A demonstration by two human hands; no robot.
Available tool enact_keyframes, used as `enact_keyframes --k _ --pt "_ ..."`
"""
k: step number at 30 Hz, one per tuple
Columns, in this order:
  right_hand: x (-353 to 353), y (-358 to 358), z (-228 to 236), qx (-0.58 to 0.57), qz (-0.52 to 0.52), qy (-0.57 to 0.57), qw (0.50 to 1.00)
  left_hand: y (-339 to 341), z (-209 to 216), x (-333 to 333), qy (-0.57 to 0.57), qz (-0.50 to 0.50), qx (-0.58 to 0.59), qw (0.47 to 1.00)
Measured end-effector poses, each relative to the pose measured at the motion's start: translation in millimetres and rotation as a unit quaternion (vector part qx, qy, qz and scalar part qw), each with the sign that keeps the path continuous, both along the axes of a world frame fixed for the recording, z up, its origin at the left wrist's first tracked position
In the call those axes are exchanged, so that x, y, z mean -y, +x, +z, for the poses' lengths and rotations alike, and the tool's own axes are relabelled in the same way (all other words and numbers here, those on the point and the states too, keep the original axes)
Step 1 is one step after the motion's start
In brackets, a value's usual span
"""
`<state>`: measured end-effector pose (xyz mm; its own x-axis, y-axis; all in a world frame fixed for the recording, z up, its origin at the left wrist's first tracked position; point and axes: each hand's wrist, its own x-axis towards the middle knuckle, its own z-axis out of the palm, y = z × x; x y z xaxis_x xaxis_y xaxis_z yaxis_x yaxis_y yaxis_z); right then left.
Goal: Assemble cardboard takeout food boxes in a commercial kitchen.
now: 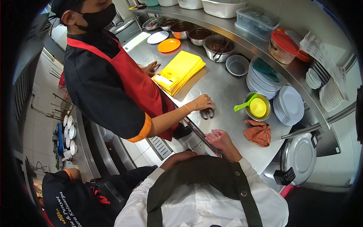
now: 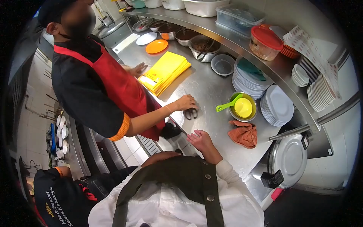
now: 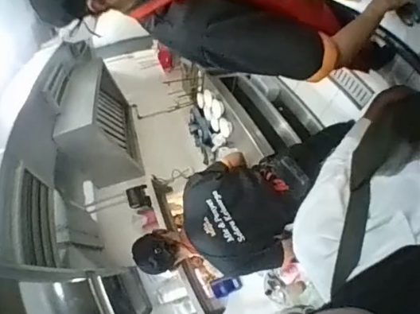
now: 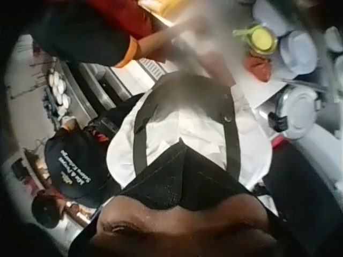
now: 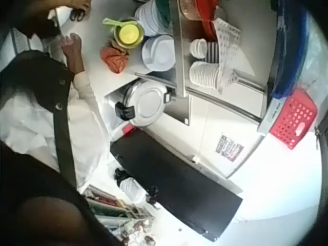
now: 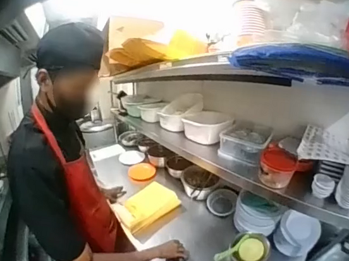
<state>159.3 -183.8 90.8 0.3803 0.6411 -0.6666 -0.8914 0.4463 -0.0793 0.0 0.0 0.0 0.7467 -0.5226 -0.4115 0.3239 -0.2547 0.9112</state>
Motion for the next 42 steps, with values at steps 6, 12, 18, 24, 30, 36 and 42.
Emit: enact_keyframes --k 6,12,18,24,30,36,42 --pt "7 1 40 0.022 0.031 -0.058 0.998 27 115 19 0.163 0.150 -0.037 0.974" --pt "40 11 28 0.377 0.209 -0.291 0.854 50 96 50 0.165 0.258 -0.071 0.949" --pt "22 11 18 0.586 0.457 -0.461 0.485 51 85 27 0.148 0.351 -0.093 0.920" --pt "16 19 14 0.612 0.553 -0.417 0.383 111 59 -65 0.194 0.576 0.255 0.752" --pt "3 11 21 0.584 0.574 -0.440 0.369 161 99 -75 0.151 0.682 0.209 0.685" --pt "-9 14 28 0.587 0.562 -0.456 0.362 138 65 -68 0.156 0.668 0.168 0.708" --pt "-59 18 41 0.733 0.378 -0.350 0.444 134 74 -97 0.111 0.693 0.207 0.682"
